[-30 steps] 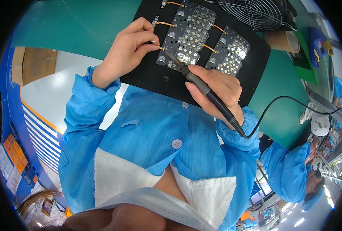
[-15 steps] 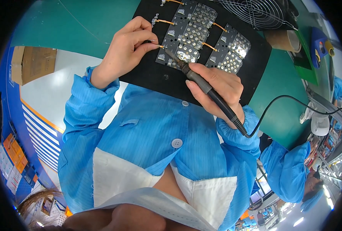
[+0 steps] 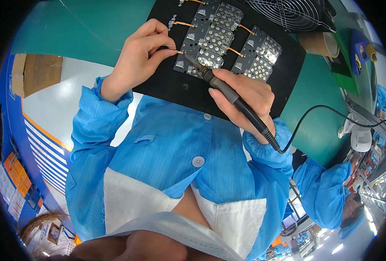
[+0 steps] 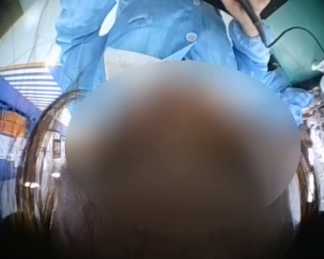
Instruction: The person solders electrical wires to LED panels and PCB boards using a soldering iron and soldering wire to assemble or repair the arrays.
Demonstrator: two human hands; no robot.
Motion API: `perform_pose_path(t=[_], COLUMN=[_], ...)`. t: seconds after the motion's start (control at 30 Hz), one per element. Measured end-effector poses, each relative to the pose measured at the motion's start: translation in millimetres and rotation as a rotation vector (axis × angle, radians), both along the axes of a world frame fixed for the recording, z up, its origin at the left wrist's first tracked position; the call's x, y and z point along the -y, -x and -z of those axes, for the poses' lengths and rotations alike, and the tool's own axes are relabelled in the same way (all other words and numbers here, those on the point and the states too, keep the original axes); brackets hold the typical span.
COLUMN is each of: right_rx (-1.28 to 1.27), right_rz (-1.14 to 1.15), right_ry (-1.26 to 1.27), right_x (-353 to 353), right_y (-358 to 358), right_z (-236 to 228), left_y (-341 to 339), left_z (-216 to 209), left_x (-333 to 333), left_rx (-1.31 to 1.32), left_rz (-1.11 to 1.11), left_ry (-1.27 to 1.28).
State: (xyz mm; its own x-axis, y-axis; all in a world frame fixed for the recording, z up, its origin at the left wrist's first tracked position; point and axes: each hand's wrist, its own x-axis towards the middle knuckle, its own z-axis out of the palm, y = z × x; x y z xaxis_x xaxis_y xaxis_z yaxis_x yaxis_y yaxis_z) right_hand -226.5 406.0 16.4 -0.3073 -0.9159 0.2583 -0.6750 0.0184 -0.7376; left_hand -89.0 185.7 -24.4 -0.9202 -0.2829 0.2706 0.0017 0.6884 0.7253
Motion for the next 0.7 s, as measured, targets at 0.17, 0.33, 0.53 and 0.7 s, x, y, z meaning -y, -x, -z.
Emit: perform_pose_path(t=[0.17, 0.33, 0.53, 0.7], right_rx=[0.017, 0.024, 0.016, 0.017], right_rz=[-0.014, -0.012, -0.022, -0.021], right_ry=[0.021, 0.018, 0.024, 0.032], right_x=[1.1, 3.7, 5.8, 9.1], right_y=[0.0, -1.0, -2.5, -4.7], right_z=[1.9, 0.6, 0.8, 0.6], left_y=[-0.9, -2.7, -4.4, -6.8], left_z=[1.1, 1.2, -0.2, -0.7], left_x=[1.7, 3.4, 6.0, 8.6], left_rx=[0.005, -0.009, -0.010, 0.002], left_rz=[-0.003, -0.009, -0.013, -0.017], left_ry=[-0.010, -0.018, -0.017, -0.028])
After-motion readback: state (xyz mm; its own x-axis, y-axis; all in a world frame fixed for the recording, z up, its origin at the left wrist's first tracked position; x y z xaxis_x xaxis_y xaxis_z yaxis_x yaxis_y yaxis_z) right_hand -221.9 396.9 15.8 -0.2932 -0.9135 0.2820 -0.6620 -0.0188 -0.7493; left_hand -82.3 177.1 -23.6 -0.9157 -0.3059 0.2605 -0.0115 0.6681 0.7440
